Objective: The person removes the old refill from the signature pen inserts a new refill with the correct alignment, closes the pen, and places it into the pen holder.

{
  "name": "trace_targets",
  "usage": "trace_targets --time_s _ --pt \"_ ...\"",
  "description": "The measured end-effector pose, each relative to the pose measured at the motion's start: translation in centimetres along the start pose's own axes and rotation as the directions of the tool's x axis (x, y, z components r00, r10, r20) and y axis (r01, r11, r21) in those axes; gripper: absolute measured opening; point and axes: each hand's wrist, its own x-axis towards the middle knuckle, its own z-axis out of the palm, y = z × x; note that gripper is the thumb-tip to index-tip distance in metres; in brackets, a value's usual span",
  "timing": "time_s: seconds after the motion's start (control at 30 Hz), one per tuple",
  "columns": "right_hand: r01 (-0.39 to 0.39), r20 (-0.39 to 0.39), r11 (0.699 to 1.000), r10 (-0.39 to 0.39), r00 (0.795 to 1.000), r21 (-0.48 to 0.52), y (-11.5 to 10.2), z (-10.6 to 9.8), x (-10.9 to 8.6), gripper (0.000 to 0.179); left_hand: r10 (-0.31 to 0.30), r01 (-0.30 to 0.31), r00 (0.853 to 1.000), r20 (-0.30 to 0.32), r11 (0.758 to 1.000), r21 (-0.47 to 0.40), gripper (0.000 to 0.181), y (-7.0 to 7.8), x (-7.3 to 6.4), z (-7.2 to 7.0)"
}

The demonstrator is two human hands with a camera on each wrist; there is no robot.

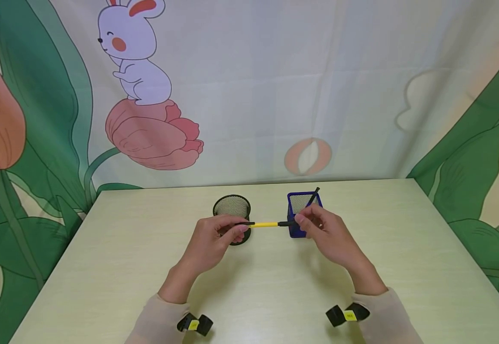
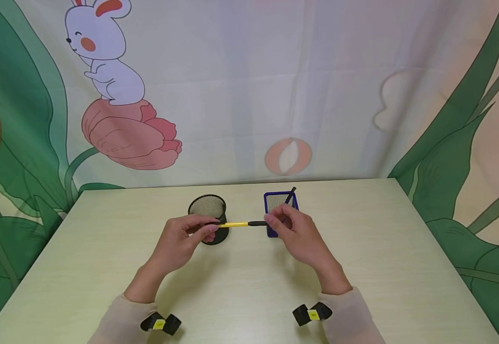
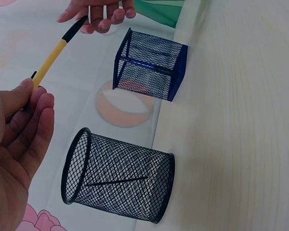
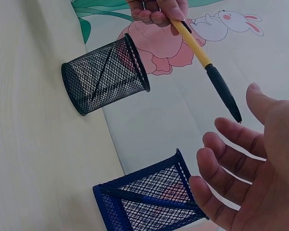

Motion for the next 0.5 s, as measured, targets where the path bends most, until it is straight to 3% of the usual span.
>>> trace_targets --time_s 0.5 --pt "-0.026 -0.04 0.999 0.025 0.999 -0.027 0.24 0.06 0.17 0.04 -0.003 0.003 1.0 0.002 1.0 -0.014 0.014 0.05 -0.03 -0.01"
